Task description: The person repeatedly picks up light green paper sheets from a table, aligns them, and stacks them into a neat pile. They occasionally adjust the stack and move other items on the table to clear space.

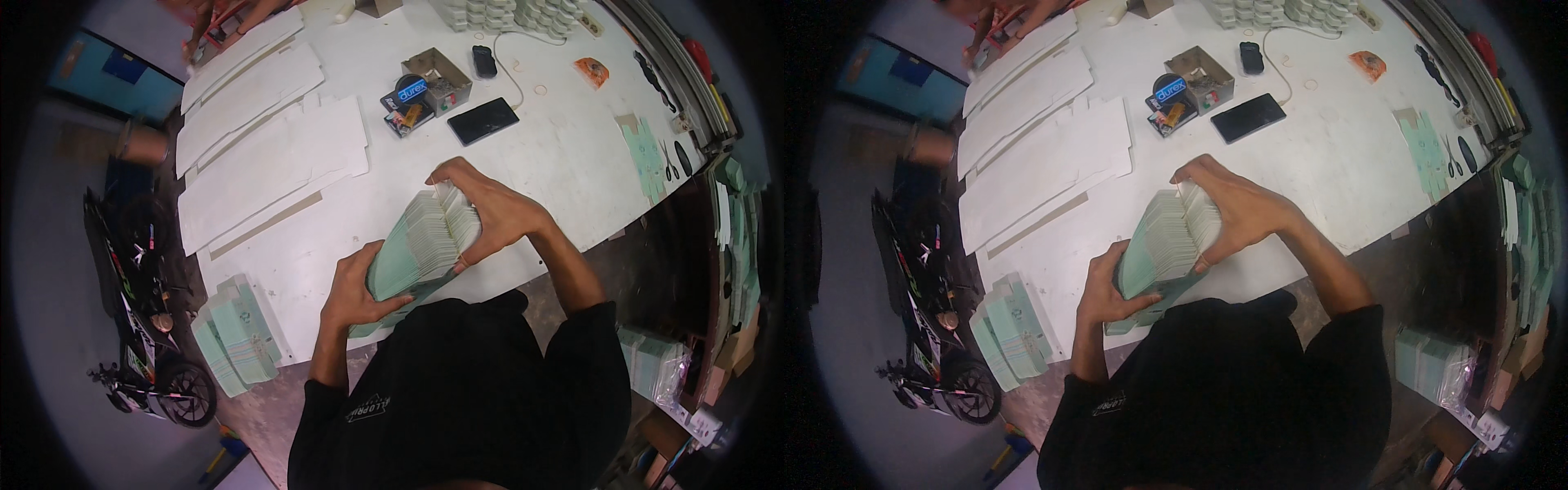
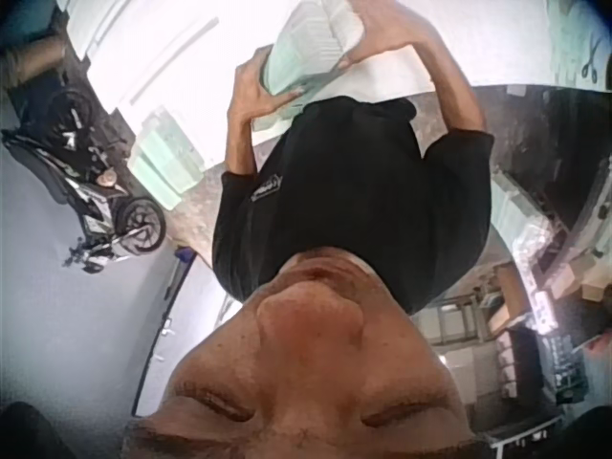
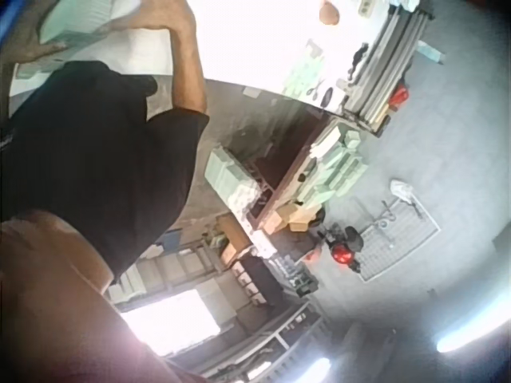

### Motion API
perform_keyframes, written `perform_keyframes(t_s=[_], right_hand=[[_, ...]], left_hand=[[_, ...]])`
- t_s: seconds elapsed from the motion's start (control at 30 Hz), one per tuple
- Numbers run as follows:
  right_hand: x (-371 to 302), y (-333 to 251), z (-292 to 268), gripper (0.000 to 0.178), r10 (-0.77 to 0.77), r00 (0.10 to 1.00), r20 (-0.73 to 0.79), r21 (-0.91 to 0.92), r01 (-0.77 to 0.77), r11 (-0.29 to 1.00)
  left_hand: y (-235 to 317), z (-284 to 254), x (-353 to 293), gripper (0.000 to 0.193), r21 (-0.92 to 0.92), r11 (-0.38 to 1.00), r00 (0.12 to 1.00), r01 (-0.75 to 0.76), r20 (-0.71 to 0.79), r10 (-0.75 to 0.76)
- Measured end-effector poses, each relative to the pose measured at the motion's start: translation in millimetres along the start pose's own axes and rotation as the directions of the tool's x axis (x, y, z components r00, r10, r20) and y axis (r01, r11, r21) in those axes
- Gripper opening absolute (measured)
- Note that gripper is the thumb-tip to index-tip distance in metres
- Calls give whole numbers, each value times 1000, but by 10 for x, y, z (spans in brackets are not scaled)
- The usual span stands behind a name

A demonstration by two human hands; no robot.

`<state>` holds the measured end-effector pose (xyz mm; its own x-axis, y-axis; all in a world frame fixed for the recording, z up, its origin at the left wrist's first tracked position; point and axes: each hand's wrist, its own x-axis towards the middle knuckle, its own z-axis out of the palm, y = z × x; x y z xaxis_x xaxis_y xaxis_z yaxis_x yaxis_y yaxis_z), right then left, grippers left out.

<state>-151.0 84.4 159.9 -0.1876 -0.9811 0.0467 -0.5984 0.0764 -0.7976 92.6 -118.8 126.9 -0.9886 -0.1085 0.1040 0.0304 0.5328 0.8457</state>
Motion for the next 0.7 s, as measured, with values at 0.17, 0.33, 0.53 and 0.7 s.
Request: perform_keyframes(t_s=[0.17, 0.33, 0.53, 0.7], right_hand=[[51, -83, 113, 117, 137, 989, 60, 270, -149, 951], [-28, -38, 422, 133, 123, 978, -169, 458, -33, 888], [26, 47, 1004, 131, 272, 962, 6, 598, -222, 771], [64, 46, 1042, 122, 337, 926, 169, 715, -350, 605]], left_hand=[[-99, -2, -99, 83, -109, 994, 999, 21, -46, -26], [-193, 72, -129, 81, -268, 963, 991, 11, -122, -46], [-189, 191, 112, 78, -666, 744, 942, -56, -282, -182], [-294, 131, 230, 69, -702, 697, 861, -146, -437, -259]])
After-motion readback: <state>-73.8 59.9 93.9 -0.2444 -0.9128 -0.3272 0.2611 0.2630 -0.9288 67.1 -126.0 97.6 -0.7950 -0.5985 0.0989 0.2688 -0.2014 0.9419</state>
